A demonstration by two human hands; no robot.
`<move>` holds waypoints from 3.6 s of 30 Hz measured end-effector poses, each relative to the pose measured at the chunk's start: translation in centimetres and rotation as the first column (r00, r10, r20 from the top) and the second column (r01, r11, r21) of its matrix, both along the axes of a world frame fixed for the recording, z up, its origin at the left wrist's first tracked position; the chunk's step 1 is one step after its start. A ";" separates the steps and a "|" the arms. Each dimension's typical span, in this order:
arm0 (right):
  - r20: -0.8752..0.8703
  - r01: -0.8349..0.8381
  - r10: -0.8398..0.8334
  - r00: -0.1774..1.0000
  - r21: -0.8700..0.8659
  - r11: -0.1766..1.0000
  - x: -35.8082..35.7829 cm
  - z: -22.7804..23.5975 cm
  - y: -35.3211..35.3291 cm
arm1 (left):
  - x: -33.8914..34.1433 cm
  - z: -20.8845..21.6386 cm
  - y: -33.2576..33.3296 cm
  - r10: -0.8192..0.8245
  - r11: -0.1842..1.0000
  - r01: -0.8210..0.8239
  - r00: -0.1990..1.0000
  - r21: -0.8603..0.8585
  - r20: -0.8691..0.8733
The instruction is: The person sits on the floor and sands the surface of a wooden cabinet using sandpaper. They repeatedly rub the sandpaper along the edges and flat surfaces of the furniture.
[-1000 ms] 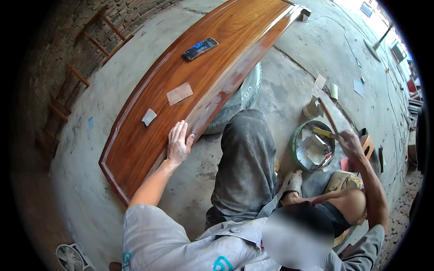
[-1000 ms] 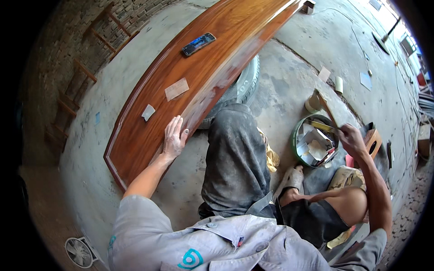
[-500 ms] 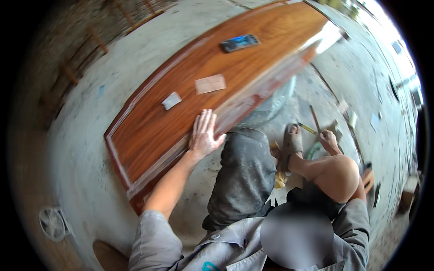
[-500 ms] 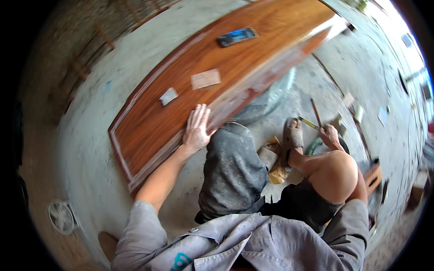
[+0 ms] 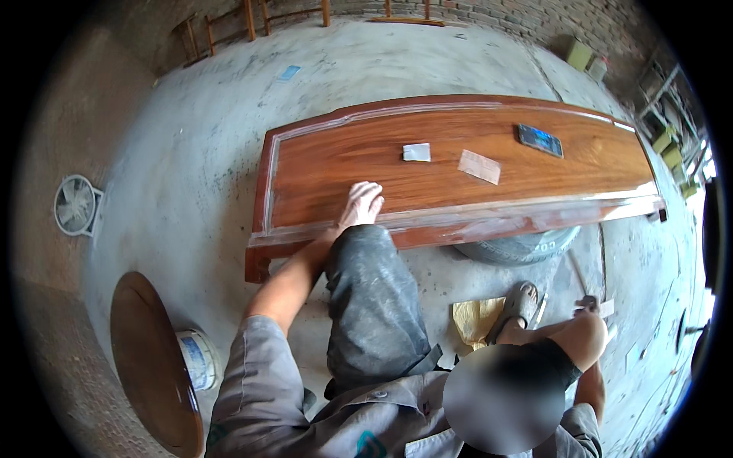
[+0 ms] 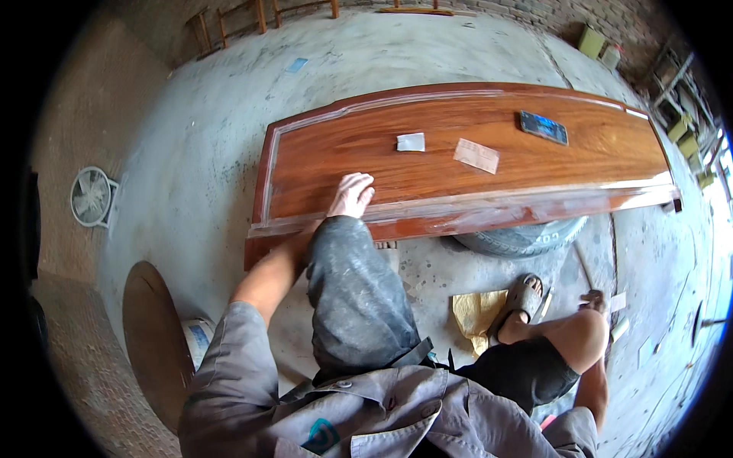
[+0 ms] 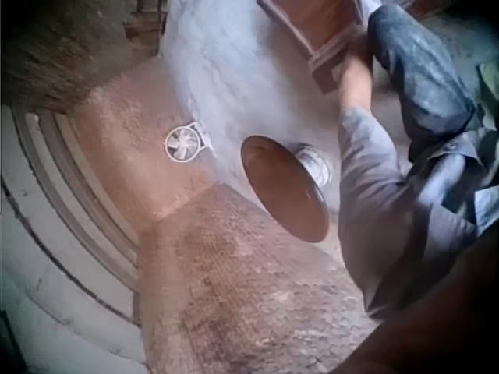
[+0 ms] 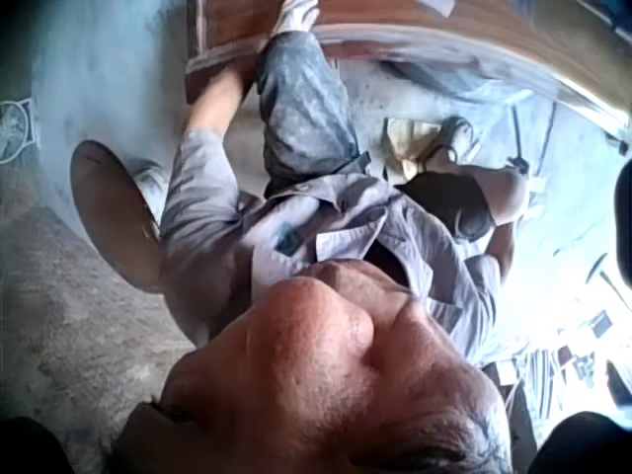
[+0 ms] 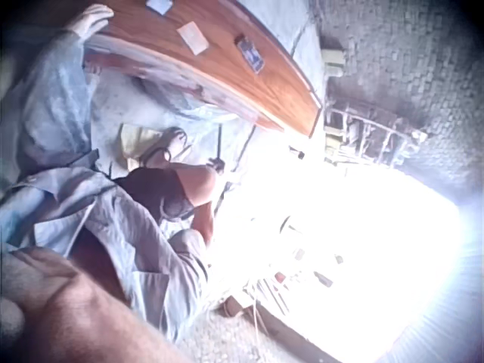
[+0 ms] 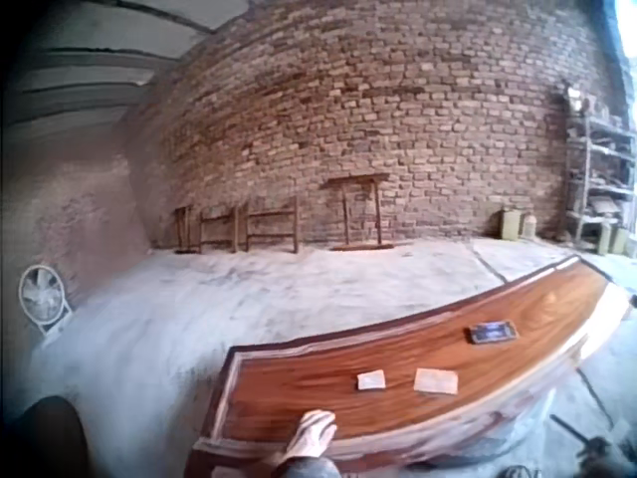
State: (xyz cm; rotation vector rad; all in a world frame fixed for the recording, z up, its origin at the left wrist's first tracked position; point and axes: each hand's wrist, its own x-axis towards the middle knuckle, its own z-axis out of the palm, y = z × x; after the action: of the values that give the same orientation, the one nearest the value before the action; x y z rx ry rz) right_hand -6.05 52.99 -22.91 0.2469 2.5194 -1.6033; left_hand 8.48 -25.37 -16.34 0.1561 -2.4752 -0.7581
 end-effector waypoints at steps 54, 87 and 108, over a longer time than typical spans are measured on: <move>0.209 -0.295 0.936 -0.284 0.910 -0.292 -6.0 15.2 -102.5 | 3.1 -0.7 -29.8 0.734 0.516 -0.852 0.384 -0.091 0.560; -0.202 -0.552 0.758 -0.620 0.799 -0.238 -19.1 12.3 -92.8 | 4.0 -3.2 -31.7 0.716 0.611 -0.791 0.574 0.042 0.397; -0.203 -0.546 0.709 -0.676 0.784 -0.295 -19.3 13.2 -92.0 | 4.4 -2.9 -31.5 0.710 0.620 -0.785 0.571 0.019 0.412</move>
State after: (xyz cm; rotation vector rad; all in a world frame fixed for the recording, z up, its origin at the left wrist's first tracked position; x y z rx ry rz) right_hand -25.39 -38.96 -9.69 -2.6100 1.4281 -0.3340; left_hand 12.89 -56.87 -19.29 1.4690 -2.2770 -0.6055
